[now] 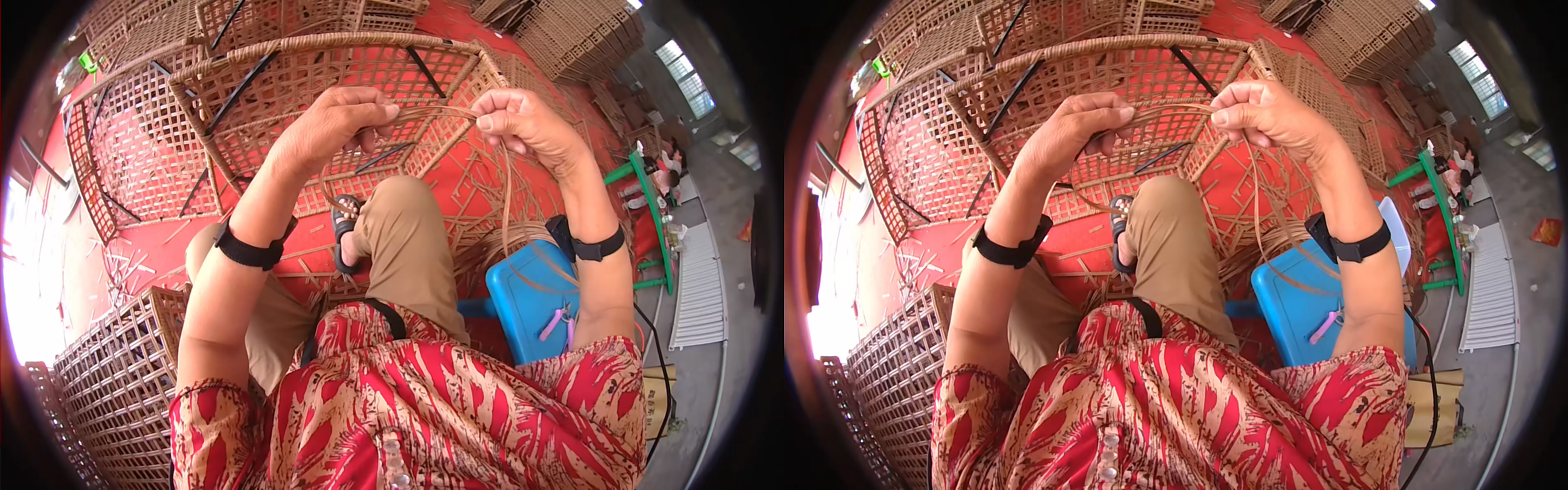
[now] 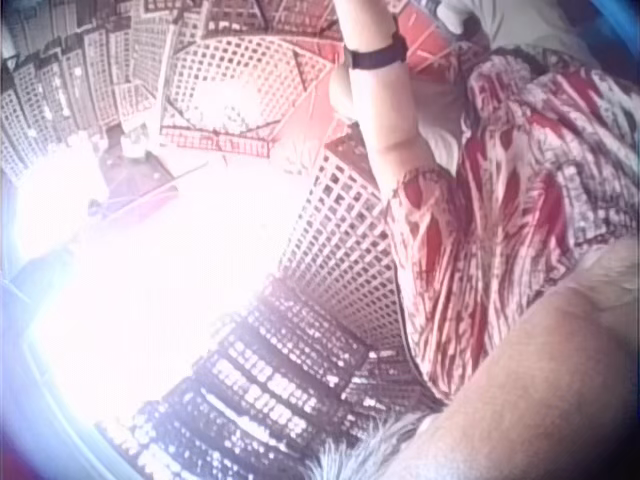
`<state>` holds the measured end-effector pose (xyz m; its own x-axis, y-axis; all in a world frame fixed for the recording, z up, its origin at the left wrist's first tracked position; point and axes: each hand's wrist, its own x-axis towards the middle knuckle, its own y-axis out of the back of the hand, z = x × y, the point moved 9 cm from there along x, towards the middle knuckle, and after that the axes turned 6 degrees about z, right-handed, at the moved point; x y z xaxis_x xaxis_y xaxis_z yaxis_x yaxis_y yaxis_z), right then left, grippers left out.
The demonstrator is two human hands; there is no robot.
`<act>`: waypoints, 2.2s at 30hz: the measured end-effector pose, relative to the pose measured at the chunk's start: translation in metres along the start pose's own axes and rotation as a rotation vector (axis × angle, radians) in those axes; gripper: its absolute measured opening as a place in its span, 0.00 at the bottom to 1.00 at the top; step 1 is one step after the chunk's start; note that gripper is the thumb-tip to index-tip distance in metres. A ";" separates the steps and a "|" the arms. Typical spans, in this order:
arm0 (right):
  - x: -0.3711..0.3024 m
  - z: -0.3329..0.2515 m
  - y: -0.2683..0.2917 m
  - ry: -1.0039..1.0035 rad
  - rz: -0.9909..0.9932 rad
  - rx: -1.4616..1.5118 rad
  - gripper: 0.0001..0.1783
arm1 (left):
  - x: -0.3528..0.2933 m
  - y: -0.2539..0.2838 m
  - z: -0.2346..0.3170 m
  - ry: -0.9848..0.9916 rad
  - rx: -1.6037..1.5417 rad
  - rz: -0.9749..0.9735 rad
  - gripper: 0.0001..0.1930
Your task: The recorder is weaving and securing wicker strips to a furniture frame using a pneumatic nail gun.
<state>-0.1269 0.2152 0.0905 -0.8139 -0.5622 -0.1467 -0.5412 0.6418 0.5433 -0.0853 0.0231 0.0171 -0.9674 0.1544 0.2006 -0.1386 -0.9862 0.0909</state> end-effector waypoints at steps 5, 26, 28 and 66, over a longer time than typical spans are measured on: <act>0.001 0.005 -0.002 -0.014 -0.010 0.051 0.14 | -0.004 -0.006 -0.004 0.039 -0.075 -0.011 0.15; -0.003 0.070 0.044 0.033 0.252 -0.637 0.38 | -0.068 0.158 0.050 -0.235 0.676 0.239 0.18; 0.018 0.005 -0.016 0.300 0.186 -0.195 0.39 | -0.071 0.105 0.073 -0.252 0.683 0.169 0.16; -0.030 0.002 -0.133 0.431 0.239 0.128 0.13 | -0.120 0.087 0.101 -0.281 0.960 0.095 0.17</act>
<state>-0.0315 0.1479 0.0210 -0.7718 -0.5383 0.3386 -0.3936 0.8225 0.4106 0.0404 -0.0753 0.0996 -0.8634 0.2084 0.4595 0.2859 -0.5483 0.7859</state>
